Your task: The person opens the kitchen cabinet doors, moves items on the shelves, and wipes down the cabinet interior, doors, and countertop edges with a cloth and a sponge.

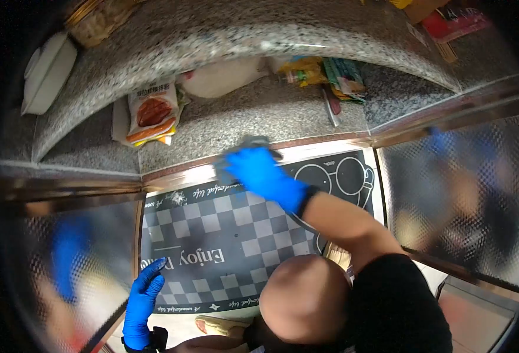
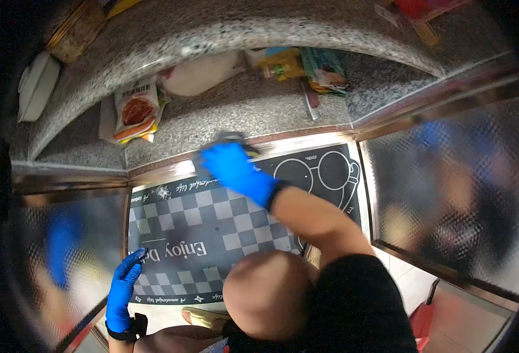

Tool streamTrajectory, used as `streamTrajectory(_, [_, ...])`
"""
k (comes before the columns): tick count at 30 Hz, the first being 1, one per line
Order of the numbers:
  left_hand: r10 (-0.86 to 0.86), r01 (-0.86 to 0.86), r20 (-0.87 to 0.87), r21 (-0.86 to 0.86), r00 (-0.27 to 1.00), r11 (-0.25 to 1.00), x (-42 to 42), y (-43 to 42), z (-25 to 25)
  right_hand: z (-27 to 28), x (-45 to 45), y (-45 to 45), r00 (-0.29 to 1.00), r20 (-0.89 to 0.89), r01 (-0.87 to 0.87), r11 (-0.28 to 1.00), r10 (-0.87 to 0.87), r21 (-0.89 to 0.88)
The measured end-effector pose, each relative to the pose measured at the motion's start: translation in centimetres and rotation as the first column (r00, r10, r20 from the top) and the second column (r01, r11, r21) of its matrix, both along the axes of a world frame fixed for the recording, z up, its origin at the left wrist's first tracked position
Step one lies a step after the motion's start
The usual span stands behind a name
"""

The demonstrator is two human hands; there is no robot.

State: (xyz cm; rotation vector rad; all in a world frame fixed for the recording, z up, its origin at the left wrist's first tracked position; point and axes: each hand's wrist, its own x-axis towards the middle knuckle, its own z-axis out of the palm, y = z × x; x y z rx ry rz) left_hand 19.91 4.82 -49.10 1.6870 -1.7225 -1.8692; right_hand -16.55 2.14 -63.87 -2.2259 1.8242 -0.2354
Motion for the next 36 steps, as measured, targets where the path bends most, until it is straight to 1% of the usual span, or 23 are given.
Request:
streamTrajectory(1, [-0.020,0.020,0.019,0.021,1.000,1.000,-0.3,-0.2,-0.6,1.2,-4.6,3.1,0.990,-0.119,-0.099,0.965,0.071,-0.244])
streamTrajectory(6, [-0.106,0.109,-0.032,0.085,0.994,0.990,-3.0,-0.4,-1.5,-1.4,-18.7,14.3,0.826,-0.364,0.413,0.902,-0.430,-0.127])
streamTrajectory(9, [-0.169,0.172,-0.038,0.082,0.985,0.982,-3.0,0.3,-1.4,-1.7,-19.7,16.4,0.677,-0.217,0.704,0.705,-0.704,-0.089])
streamTrajectory(10, [-0.162,0.164,-0.026,0.092,0.986,0.982,-2.7,0.5,-1.3,-5.8,-22.4,17.9,0.647,-0.041,0.737,0.638,-0.762,-0.223])
streamTrajectory(12, [-0.136,0.134,0.006,0.102,0.991,0.986,-1.8,0.7,-1.2,-4.5,-20.1,16.6,0.475,-0.027,0.857,0.470,-0.879,-0.213])
streamTrajectory(13, [-0.108,0.106,0.013,0.081,0.994,0.991,-1.3,0.9,-0.7,-6.0,-20.8,16.1,0.515,0.169,0.849,0.473,-0.840,-0.236])
streamTrajectory(14, [-0.077,0.075,0.017,0.086,0.997,0.993,-0.9,1.0,-0.4,-5.2,-19.4,15.1,0.446,0.045,0.860,0.415,-0.894,-0.296])
streamTrajectory(15, [-0.054,0.053,0.016,0.092,0.998,0.994,-0.7,0.9,-0.2,-4.7,-18.2,14.7,0.503,0.083,0.852,0.478,-0.860,-0.216])
streamTrajectory(17, [-0.025,0.023,0.025,0.085,0.999,0.996,0.2,0.9,-0.5,-5.7,-14.8,14.2,0.639,0.125,0.768,0.624,-0.759,-0.143])
streamTrajectory(19, [0.001,-0.002,0.016,0.081,1.000,0.997,0.5,1.1,-0.4,-5.0,-7.8,11.7,0.881,0.036,0.464,0.849,-0.471,-0.252])
streamTrajectory(20, [0.012,-0.013,0.016,0.081,1.000,0.997,0.6,1.2,-0.3,-3.6,-3.5,9.4,0.786,0.408,0.512,0.859,-0.464,-0.010])
streamTrajectory(21, [0.011,-0.012,0.014,0.086,1.000,0.996,0.4,1.3,-0.1,-7.4,-0.9,6.7,0.823,0.540,0.325,0.925,-0.175,-0.196])
streamTrajectory(22, [0.010,-0.011,0.012,0.091,1.000,0.996,0.0,1.4,0.1,-2.9,3.1,4.0,0.806,0.552,0.225,0.973,-0.211,0.044])
streamTrajectory(23, [0.003,-0.004,0.014,0.097,1.000,0.995,-0.3,1.6,0.3,-3.6,7.2,1.0,0.213,0.940,0.065,0.964,-0.267,0.259])
streamTrajectory(24, [-0.028,0.026,0.019,0.091,0.999,0.995,-0.5,1.8,0.4,-4.3,10.2,-1.5,0.556,0.829,-0.010,0.998,-0.052,0.069])
streamTrajectory(26, [-0.087,0.085,0.030,0.074,0.996,0.994,-0.3,2.3,0.3,-2.9,15.1,-5.0,0.881,0.427,-0.089,0.959,0.202,-0.269])
streamTrajectory(29, [-0.042,0.041,0.031,0.025,0.999,0.999,0.0,3.1,0.5,0.9,15.4,-7.4,0.579,0.815,-0.372,0.888,-0.007,0.272])
streamTrajectory(30, [0.021,-0.021,0.043,0.005,0.999,1.000,0.2,3.3,0.7,0.6,15.2,-6.6,0.090,0.943,-0.510,0.799,-0.320,0.320])
streamTrajectory(32, [0.143,-0.146,-0.063,-0.040,0.988,0.988,1.2,2.6,0.0,2.0,12.3,-4.4,-0.239,0.911,-0.480,0.856,-0.336,0.190])
streamTrajectory(33, [0.221,-0.221,-0.106,0.015,0.969,0.975,1.7,2.0,-0.7,2.6,10.2,-2.7,-0.343,0.800,-0.592,0.774,-0.492,0.222])
streamTrajectory(34, [0.291,-0.281,-0.151,0.080,0.945,0.956,1.8,1.7,-1.3,4.6,8.6,-0.7,-0.323,0.556,-0.573,0.625,-0.766,0.529])
streamTrajectory(35, [0.346,-0.325,-0.175,0.136,0.922,0.936,1.8,1.3,-1.7,2.8,8.0,-0.9,-0.309,0.260,-0.822,0.394,-0.915,0.412])
streamTrajectory(36, [0.330,-0.310,-0.191,0.125,0.925,0.942,1.3,1.0,-1.5,1.3,7.2,0.2,0.011,0.890,-0.583,0.720,-0.456,0.377])
